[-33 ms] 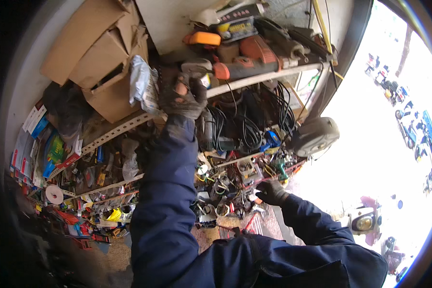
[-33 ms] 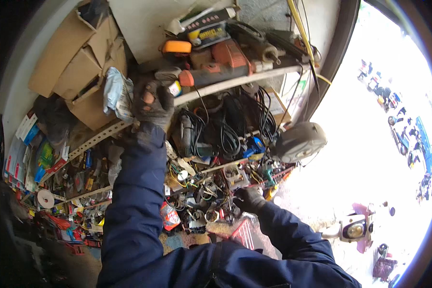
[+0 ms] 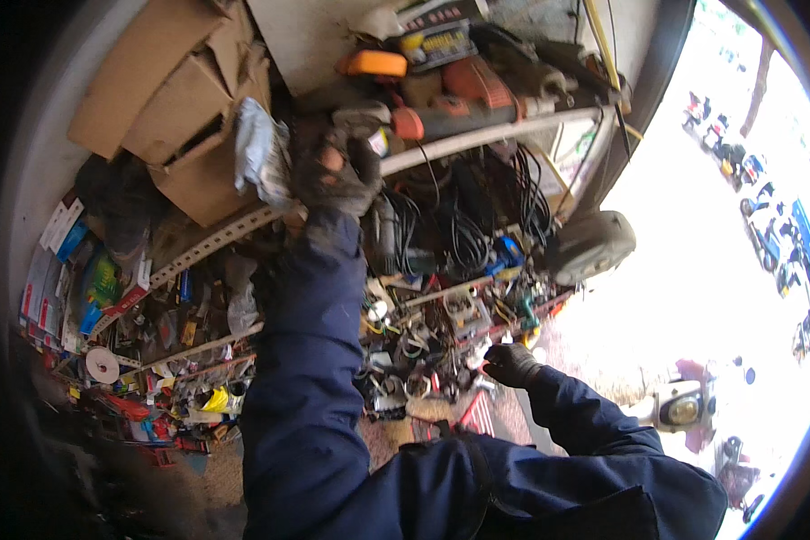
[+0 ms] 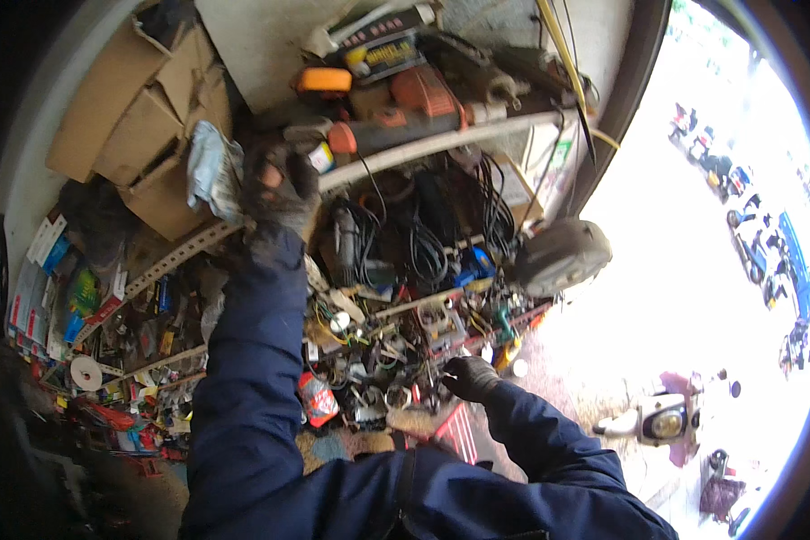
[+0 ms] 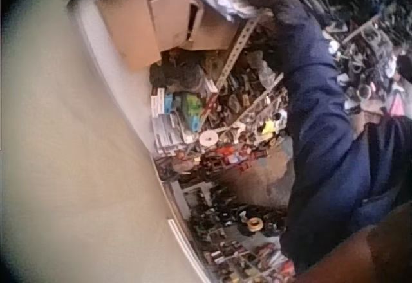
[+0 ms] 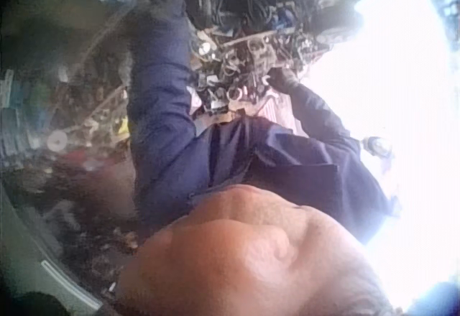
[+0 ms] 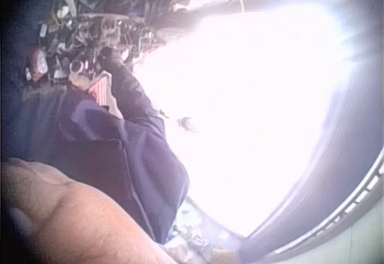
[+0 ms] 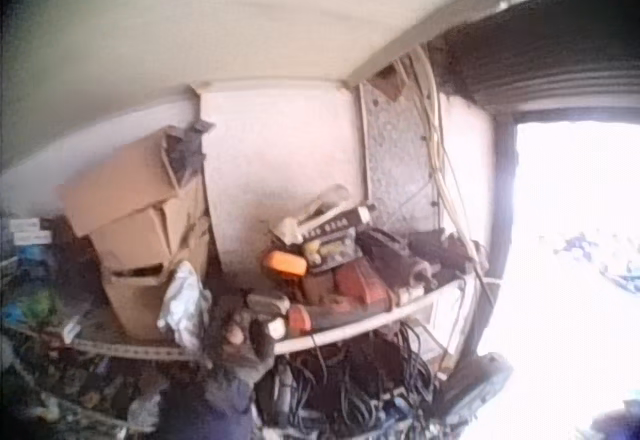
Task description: The person uses a cordless drill to remove a bolt from a circular metal part, then places the drill on a shelf. They move a red step stool aside and retrieve a power tool from a shelf, placing it back. The person continues to handle various tools and parts on the workbench.
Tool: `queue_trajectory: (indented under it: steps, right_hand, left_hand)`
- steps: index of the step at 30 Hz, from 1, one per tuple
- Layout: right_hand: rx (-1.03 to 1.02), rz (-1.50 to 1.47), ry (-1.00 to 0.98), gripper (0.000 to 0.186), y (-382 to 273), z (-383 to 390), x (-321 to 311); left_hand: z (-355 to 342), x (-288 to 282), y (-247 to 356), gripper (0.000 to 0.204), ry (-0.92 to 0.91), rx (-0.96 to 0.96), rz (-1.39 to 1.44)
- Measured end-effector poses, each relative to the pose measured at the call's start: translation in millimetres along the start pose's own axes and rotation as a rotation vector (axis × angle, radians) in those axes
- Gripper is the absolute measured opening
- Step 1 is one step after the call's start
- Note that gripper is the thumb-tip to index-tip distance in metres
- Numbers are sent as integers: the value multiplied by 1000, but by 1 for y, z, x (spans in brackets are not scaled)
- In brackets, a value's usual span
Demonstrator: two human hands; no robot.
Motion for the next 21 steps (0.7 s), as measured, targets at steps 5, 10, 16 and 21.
queue_trajectory:
  steps: [5,10,16,21]
  right_hand:
    - [209,152,-290,40,104,105,115]
    - [517,19,-261,49,152,171,133]
    - [843,-248,-94,43,185,226,145]
    - [876,-342,-128,39,194,263,181]
  left_hand:
    - [-5,-3,3,22,64,23,-15]
    - [2,0,-8,21,48,-7,-108]
    - [8,0,-28,36,91,-200,131]
    - [1,-3,-40,36,144,-283,208]
Point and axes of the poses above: each hand's wrist, its own z-axis away from the middle knuckle, its own x-axis out of the palm, y = z × x, the point moved 4 cm from there along -z, towards the middle knuckle, and after that the axes turned 7 degrees about y, right-handed, at the moved point
